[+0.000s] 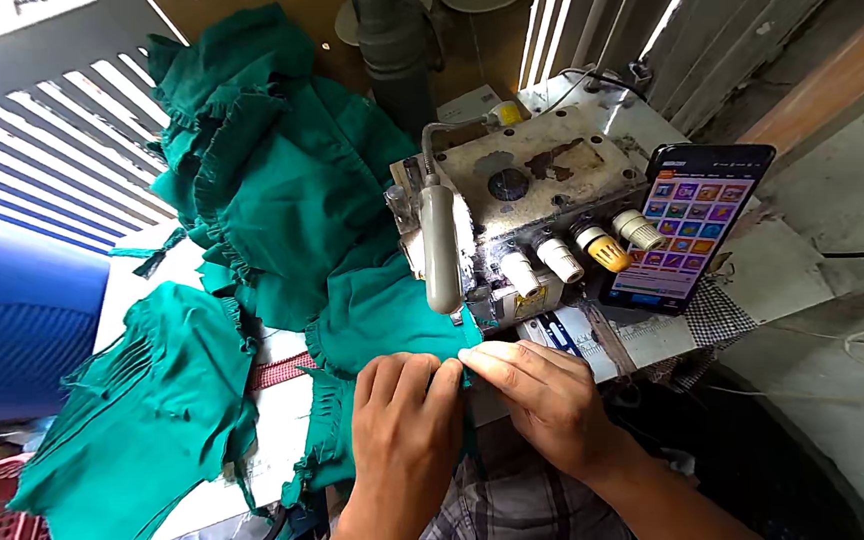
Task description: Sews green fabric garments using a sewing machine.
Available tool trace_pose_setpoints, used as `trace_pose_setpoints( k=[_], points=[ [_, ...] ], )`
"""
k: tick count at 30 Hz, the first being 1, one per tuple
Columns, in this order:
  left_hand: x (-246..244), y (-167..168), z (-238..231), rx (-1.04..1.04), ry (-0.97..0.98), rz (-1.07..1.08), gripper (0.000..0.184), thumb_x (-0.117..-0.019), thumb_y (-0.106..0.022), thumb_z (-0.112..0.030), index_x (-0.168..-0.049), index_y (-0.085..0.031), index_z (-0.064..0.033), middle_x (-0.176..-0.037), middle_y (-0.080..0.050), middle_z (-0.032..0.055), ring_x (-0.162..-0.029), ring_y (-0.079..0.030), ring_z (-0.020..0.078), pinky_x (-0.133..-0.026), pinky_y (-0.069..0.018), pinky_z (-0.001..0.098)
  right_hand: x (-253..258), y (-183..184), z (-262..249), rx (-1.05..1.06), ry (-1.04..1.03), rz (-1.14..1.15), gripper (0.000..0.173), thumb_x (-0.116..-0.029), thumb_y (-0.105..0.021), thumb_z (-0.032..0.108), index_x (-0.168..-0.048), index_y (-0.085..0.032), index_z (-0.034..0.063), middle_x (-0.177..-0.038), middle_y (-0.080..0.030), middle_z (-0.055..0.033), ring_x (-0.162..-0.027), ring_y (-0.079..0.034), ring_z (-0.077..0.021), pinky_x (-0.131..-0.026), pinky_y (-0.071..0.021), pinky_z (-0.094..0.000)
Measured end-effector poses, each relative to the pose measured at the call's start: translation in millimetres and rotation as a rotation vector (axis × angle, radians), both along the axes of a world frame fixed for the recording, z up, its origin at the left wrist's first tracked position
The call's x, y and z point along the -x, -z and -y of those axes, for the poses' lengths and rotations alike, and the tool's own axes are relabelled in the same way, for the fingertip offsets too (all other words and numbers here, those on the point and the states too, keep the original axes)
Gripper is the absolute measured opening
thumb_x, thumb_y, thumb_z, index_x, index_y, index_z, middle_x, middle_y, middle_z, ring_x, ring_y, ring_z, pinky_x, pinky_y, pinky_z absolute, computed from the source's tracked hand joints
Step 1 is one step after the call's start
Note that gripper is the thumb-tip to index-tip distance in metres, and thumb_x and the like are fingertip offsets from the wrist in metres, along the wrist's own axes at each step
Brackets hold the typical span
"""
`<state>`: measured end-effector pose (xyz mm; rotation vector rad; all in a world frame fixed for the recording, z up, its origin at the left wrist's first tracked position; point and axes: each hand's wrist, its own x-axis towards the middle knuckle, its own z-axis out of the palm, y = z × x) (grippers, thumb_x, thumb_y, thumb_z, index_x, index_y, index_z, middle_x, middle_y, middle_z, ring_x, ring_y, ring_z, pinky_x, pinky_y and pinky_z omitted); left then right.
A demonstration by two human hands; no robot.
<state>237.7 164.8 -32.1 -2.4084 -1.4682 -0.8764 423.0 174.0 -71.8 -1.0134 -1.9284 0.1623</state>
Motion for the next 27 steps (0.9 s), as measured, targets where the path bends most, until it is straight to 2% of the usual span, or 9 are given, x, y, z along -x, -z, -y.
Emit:
trace_pose_setpoints(
  k=[2,4,7,9,12,15,19,23,27],
  points=[
    [-2.9,1.4,-2.5,-0.001,-0.022,0.039,0.024,-0.0883,-0.07,-0.027,-0.109,-0.071,-0.0147,-0.099,-0.068,0.0046,-0.102,-0.062,0.0242,-0.097,-0.0456,0.0422,0.6,-5.1,1.5,-0.02,0.018,0.016,0.019,-0.1005,-0.062,0.009,-0.109,-0.078,0.0136,-0.108,-0.078,-0.0051,-0.09,-0.072,-0.0139,-0.076,-0.0576,-0.0257],
    [-4.1,4.7,-10.5,-0.021,-0.005,0.067,0.035,-0.0872,-0.071,-0.027,-0.119,-0.072,-0.0135,-0.104,-0.068,0.0066,-0.105,-0.062,0.026,-0.098,-0.0453,0.0436,1.4,-11.6,2.8,-0.038,0.026,-0.003,0.018,-0.1003,-0.062,0.008,-0.106,-0.079,0.0129,-0.108,-0.078,-0.0055,-0.089,-0.074,-0.013,-0.075,-0.0571,-0.0246],
    [-0.5,7.7,-18.8,-0.059,0.066,0.052,0.016,-0.0947,-0.066,-0.02,-0.105,-0.078,-0.016,-0.113,-0.074,0.0037,-0.114,-0.065,0.0238,-0.104,-0.0459,0.0437,3.3,-12.6,2.8,-0.056,0.031,-0.06,0.016,-0.0997,-0.063,0.008,-0.102,-0.079,0.0112,-0.105,-0.079,-0.0058,-0.084,-0.074,-0.0113,-0.072,-0.0559,-0.023],
    [2.6,5.7,-17.3,-0.047,0.113,-0.03,0.015,-0.0969,-0.063,-0.015,-0.101,-0.077,-0.0143,-0.116,-0.076,0.0012,-0.12,-0.066,0.0227,-0.11,-0.0444,0.0463,2.5,-8.4,4.9,-0.041,0.036,-0.094,0.015,-0.0991,-0.065,0.008,-0.1,-0.079,0.0105,-0.103,-0.08,-0.0057,-0.085,-0.075,-0.0105,-0.074,-0.0577,-0.0223],
    [6.1,4.9,-10.4,0.01,0.129,-0.145,0.02,-0.0978,-0.061,-0.016,-0.108,-0.077,-0.0128,-0.119,-0.075,-0.0002,-0.118,-0.067,0.0204,-0.108,-0.0473,0.0451,0.5,3.4,7.4,-0.017,0.033,-0.112,0.015,-0.0995,-0.064,0.008,-0.099,-0.079,0.01,-0.106,-0.079,-0.006,-0.089,-0.076,-0.0111,-0.077,-0.0588,-0.0228],
    [4.5,0.5,-4.8,0.087,0.074,-0.194,0.027,-0.0977,-0.058,-0.02,-0.116,-0.076,-0.0137,-0.126,-0.073,-0.0004,-0.122,-0.066,0.0211,-0.107,-0.0473,0.0469,0.3,9.9,5.0,-0.005,0.032,-0.104,0.017,-0.1001,-0.062,0.008,-0.101,-0.079,0.0107,-0.111,-0.078,-0.0062,-0.088,-0.074,-0.0114,-0.075,-0.0576,-0.0226],
    [-2.3,-5.8,-5.5,0.144,0.006,-0.223,0.029,-0.0968,-0.057,-0.022,-0.117,-0.076,-0.0133,-0.129,-0.072,0.0005,-0.126,-0.065,0.0246,-0.109,-0.0454,0.0544,1.4,12.9,-3.1,0.004,0.021,-0.099,0.018,-0.1003,-0.061,0.007,-0.103,-0.079,0.0113,-0.112,-0.078,-0.0065,-0.095,-0.075,-0.0123,-0.078,-0.0585,-0.0235],
    [-5.7,-7.6,-7.1,0.17,-0.027,-0.245,0.032,-0.0955,-0.058,-0.023,-0.12,-0.075,-0.0124,-0.132,-0.071,0.0013,-0.129,-0.063,0.0254,-0.111,-0.043,0.0567,0.7,12.8,-8.7,0.018,0.001,-0.103,0.019,-0.0996,-0.061,0.007,-0.106,-0.079,0.0099,-0.115,-0.077,-0.0077,-0.104,-0.074,-0.0141,-0.086,-0.0598,-0.0255],
    [-7.9,-7.6,-7.9,0.19,-0.055,-0.238,0.034,-0.0949,-0.057,-0.023,-0.122,-0.074,-0.0109,-0.135,-0.069,0.0022,-0.132,-0.06,0.0266,-0.112,-0.04,0.0607,-1.9,14.0,-14.7,0.02,0.047,-0.072,0.017,-0.0988,-0.066,0.017,-0.109,-0.08,0.017,-0.117,-0.075,-0.0089,-0.099,-0.072,-0.0145,-0.082,-0.0586,-0.0262]
  ],
)
